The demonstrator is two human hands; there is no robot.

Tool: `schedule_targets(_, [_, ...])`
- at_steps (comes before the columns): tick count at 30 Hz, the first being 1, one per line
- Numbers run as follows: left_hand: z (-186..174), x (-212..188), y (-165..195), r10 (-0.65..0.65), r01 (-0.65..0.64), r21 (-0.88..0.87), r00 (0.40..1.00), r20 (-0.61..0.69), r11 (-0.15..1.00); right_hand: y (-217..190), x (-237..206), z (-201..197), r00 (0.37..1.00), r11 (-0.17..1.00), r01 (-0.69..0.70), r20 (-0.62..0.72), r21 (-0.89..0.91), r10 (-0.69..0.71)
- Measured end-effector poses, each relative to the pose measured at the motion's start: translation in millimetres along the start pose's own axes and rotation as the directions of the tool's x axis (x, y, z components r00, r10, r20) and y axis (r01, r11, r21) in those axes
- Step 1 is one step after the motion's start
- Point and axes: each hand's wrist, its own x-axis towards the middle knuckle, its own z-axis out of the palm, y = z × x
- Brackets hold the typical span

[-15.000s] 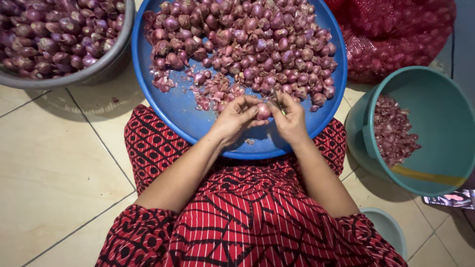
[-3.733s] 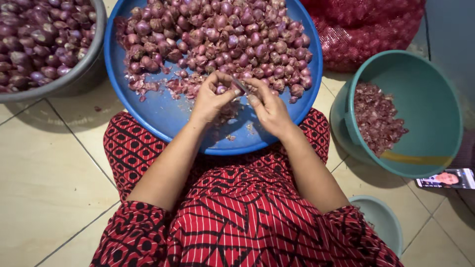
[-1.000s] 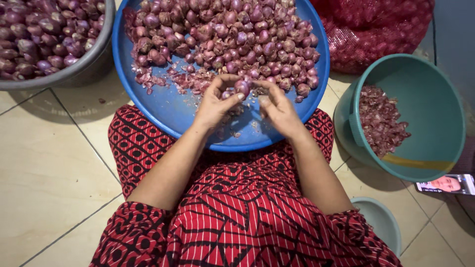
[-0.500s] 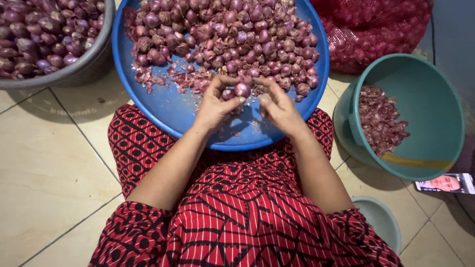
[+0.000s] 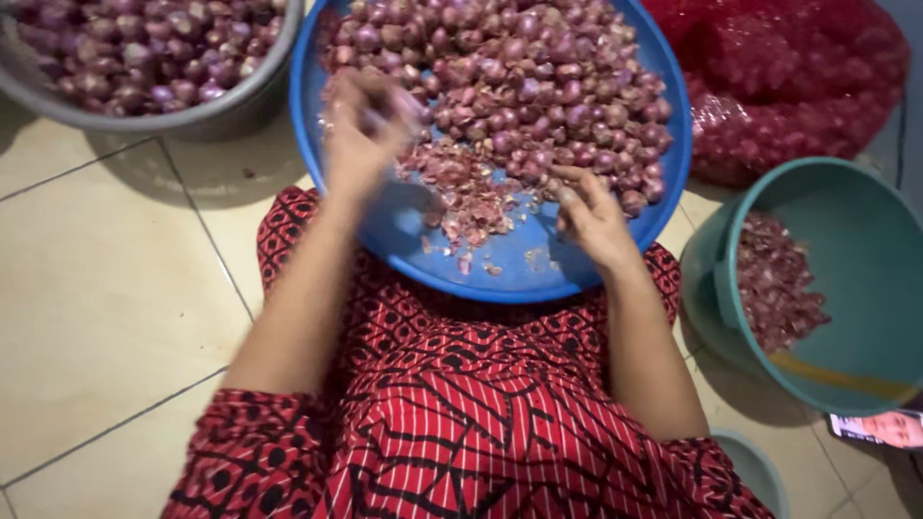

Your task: The person sits on the floor with a large blue tray of unpeeled shallots on their lap and peels the dry outer skins off the shallots one at a time, using a small paring knife to help remove the skins. Peeled shallots are dropped into a teal bucket beside them, and discarded skins accumulate on the tray.

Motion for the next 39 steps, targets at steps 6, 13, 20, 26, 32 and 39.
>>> schedule_targets(6, [-91, 63, -19, 0.497, -0.283, 0.865, 0.866, 0.045, 0.414, 5, 7, 5, 0.998, 0.998, -0.056, 0.018, -0.018, 0.057])
schedule_targets(13, [-42, 41, -106, 0.035, -0.276, 0.881, 0.958, 0.285, 0.384, 17, 10, 8, 0.996, 0.999, -0.041, 0.079, -0.002, 0.041])
schedule_targets(20, [-29, 21, -81, -0.264, 0.191, 0.327, 0.944, 0.196, 0.926, 11, 9, 33, 0.958, 0.952, 0.287, 0.007, -0.103, -0.288])
schedule_targets(26, [40, -48, -54, -0.501, 0.707, -0.439, 0.705, 0.502, 0.555, 4, 23, 75, 0.953, 0.946, 0.295, -0.030, -0.138, -0.302])
schedule_targets(32, [62, -66, -50, -0.394, 0.649, -0.561, 0.759, 0.519, 0.513, 10, 30, 75, 0.951, 0.953, 0.302, -0.077, 0.017, -0.300])
schedule_targets(39, [65, -69, -52, -0.447, 0.666, -0.518, 0.745, 0.495, 0.537, 1, 6, 65, 0.973, 0.980, 0.192, 0.119, 0.056, -0.198])
